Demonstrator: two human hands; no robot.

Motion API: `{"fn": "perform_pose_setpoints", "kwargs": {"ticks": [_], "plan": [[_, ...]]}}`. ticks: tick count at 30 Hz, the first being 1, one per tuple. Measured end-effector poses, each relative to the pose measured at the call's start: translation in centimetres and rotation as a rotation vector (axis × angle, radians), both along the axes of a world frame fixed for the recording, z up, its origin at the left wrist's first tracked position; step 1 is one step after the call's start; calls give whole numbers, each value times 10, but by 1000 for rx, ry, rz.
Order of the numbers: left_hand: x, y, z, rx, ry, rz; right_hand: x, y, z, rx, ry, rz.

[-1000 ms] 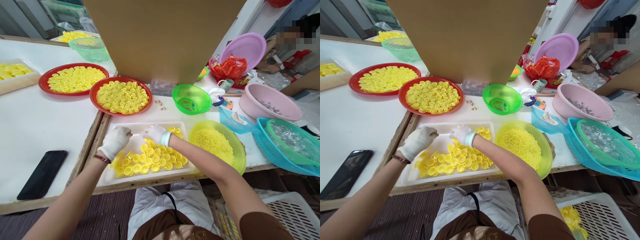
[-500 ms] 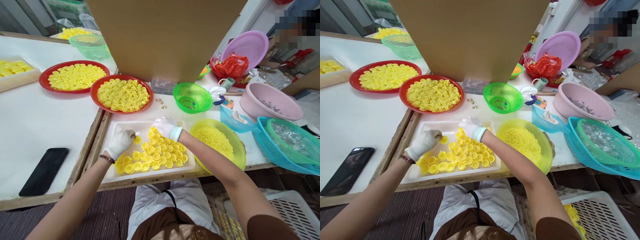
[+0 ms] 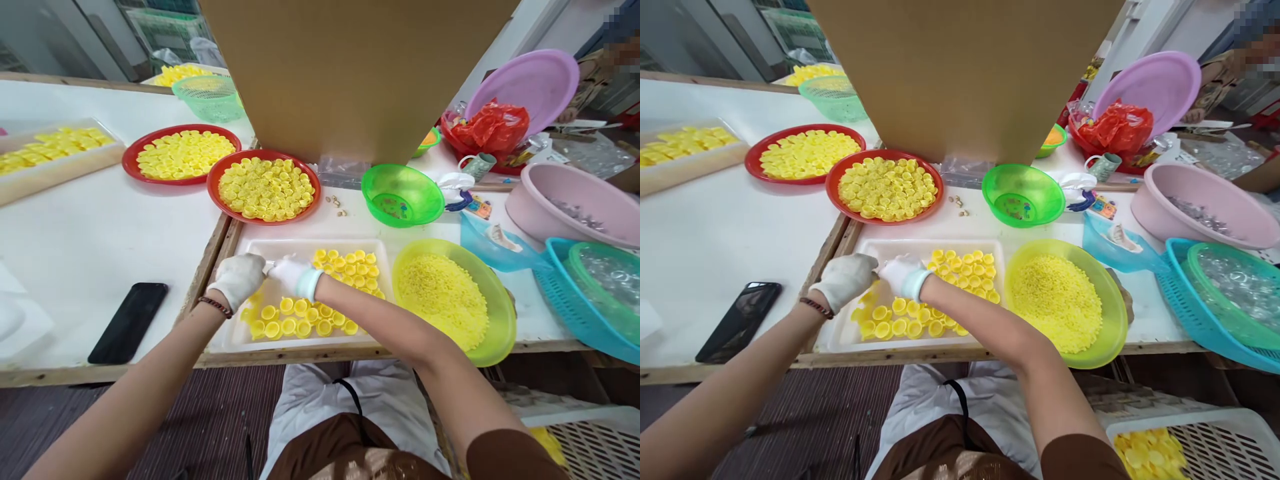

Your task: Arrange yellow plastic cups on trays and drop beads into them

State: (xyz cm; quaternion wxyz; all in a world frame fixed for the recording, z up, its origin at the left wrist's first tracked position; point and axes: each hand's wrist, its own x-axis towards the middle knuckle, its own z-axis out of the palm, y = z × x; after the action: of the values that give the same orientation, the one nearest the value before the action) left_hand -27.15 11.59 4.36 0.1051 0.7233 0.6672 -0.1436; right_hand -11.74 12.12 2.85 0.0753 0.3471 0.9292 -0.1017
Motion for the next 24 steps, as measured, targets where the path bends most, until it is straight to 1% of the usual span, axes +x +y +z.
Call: {"fn": "perform_pose_setpoints", "kwargs": {"ticks": [2,4,6,9,12,15,17,20,22,24], "plan": [[7,-3,-5,-15,22,7,-5,1,-2,23,15,-11],[11,-5,-6,-19,27,11,4,2,0,57,38,-42],[10,-7,-5,-20,15,10,24,1,6,68,46,-79],[6,-7,-4,2,-31,6,63,-5,18,39,62,-131],[7,-10,-10,56,-123,-26,103,-20,29,33,139,-195],[11,-19,-20,58,-217,-105,140,-39,35,56,209,-239],[11,-28,-24,41,-228,-135,166,-55,40,82,239,-259],[3,-41,-25,54,-155,-94,210,-85,50,168,355,-334],[-3,-47,-23,52,-90,-52,246,-112,57,249,490,-460],[-6,-48,-22,24,-45,-29,290,-146,60,323,614,-694]]}}
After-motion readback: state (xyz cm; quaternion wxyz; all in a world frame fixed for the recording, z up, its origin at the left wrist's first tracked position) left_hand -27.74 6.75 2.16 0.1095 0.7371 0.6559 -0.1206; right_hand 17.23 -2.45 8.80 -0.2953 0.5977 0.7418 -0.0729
